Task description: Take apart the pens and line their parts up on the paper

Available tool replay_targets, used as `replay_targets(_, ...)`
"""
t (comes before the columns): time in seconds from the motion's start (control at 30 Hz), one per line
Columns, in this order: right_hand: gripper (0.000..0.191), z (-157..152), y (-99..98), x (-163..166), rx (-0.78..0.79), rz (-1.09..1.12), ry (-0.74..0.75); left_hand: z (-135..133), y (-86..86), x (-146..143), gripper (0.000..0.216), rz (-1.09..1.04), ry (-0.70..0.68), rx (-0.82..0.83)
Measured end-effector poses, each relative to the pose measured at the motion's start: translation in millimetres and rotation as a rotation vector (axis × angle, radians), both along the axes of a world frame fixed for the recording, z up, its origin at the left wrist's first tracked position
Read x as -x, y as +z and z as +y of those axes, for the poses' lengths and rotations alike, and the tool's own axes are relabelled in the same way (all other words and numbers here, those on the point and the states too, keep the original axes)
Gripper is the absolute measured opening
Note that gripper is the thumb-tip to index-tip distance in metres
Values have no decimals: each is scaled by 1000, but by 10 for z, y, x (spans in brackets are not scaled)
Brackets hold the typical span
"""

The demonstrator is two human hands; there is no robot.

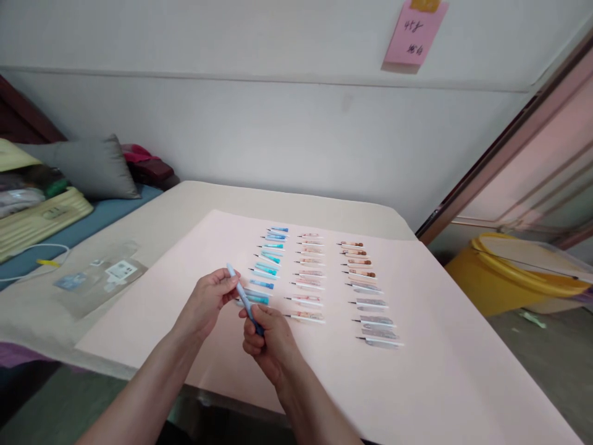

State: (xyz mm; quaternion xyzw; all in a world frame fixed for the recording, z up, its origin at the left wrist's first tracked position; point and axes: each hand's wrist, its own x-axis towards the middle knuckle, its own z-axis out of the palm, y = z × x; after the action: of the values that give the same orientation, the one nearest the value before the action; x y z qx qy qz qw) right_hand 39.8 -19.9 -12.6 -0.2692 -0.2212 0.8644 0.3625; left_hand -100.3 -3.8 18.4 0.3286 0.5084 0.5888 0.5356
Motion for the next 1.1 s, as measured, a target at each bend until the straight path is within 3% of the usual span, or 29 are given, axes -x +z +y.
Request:
replay_targets(0.33, 27, -11, -28, 6, -6, -33, -40, 18, -43, 15, 24, -1, -31, 8)
replay_targets(0.53, 49, -38, -52, -7, -163, -387, -149, 51, -4, 114, 26, -8, 117, 12)
replay_targets(0.77, 19, -29, -6, 1, -313, -478, -83, 84, -25, 180, 30, 23, 189, 3)
replay_targets(0.93, 19, -47, -43, 19, -564, -560, -209, 92, -31, 207, 26, -23, 189, 20)
replay_targets(1.03, 31, -63, 13, -22, -711, -547, -196, 80, -11, 205, 22, -78, 120, 41)
replay_targets(1.1, 39, -72, 77, -55, -725, -434, -146, 65, -2, 182, 21, -131, 43, 53)
